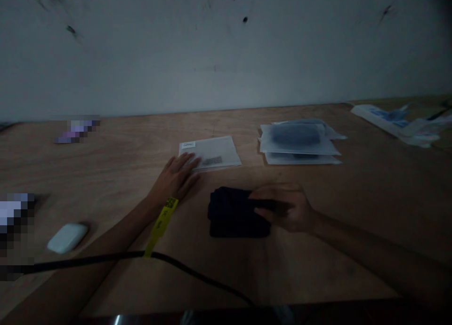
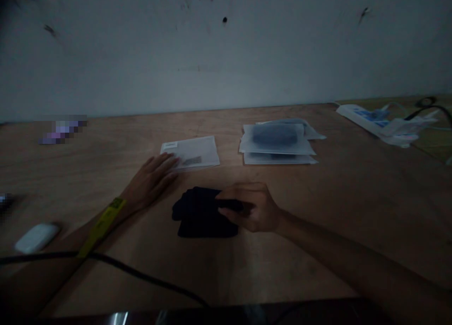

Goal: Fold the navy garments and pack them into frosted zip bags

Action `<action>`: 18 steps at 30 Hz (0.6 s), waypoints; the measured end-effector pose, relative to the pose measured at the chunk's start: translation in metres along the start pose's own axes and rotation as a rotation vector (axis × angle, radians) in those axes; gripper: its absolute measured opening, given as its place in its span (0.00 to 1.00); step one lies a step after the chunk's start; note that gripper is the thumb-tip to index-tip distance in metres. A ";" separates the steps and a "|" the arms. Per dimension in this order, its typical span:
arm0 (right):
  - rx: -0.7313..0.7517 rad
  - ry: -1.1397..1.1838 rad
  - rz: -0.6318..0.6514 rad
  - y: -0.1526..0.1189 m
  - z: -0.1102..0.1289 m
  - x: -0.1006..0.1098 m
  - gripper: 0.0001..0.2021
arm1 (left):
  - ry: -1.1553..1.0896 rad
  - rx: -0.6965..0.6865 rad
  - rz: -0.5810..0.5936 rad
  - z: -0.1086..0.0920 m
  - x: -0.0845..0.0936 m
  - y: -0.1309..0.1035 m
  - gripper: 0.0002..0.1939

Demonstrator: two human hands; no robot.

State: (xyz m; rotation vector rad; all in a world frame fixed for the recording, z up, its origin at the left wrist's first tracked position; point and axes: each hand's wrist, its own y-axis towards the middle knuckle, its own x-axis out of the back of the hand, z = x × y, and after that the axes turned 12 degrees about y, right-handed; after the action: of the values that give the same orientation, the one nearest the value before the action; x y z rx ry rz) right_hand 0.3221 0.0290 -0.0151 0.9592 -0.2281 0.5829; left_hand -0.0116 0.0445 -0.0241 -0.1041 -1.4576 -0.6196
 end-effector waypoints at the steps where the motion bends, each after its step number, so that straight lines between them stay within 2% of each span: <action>1: -0.049 0.034 -0.014 0.001 0.000 0.001 0.10 | -0.037 -0.037 -0.017 -0.004 0.004 0.000 0.26; 3: -0.127 0.088 0.008 0.003 0.000 0.004 0.11 | -0.115 -0.153 -0.037 -0.011 0.011 -0.001 0.27; 5: -0.134 0.151 0.085 0.005 -0.001 0.006 0.16 | -0.174 -0.270 -0.017 -0.017 0.016 -0.003 0.29; 8: -0.049 0.162 0.219 0.007 0.000 0.005 0.20 | -0.210 -0.368 0.058 -0.024 0.018 -0.004 0.32; 10: 0.016 0.033 0.256 0.006 0.000 0.002 0.18 | -0.216 -0.389 0.089 -0.026 0.018 -0.004 0.33; 12: 0.070 -0.123 0.237 0.003 0.000 -0.002 0.17 | -0.225 -0.393 0.091 -0.025 0.017 -0.003 0.34; 14: 0.076 -0.181 0.186 0.000 0.000 -0.005 0.15 | -0.240 -0.399 0.087 -0.024 0.018 -0.003 0.36; 16: -0.013 -0.136 0.113 0.000 0.000 -0.005 0.12 | -0.255 -0.403 0.090 -0.022 0.018 -0.003 0.38; 18: -0.197 -0.029 0.004 0.000 0.000 -0.003 0.09 | -0.263 -0.417 0.088 -0.022 0.017 -0.003 0.40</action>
State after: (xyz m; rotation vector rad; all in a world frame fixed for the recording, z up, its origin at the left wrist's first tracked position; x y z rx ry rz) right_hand 0.3194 0.0282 -0.0164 0.7773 -0.3073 0.5403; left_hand 0.0065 0.0272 -0.0118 -0.5913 -1.5464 -0.8542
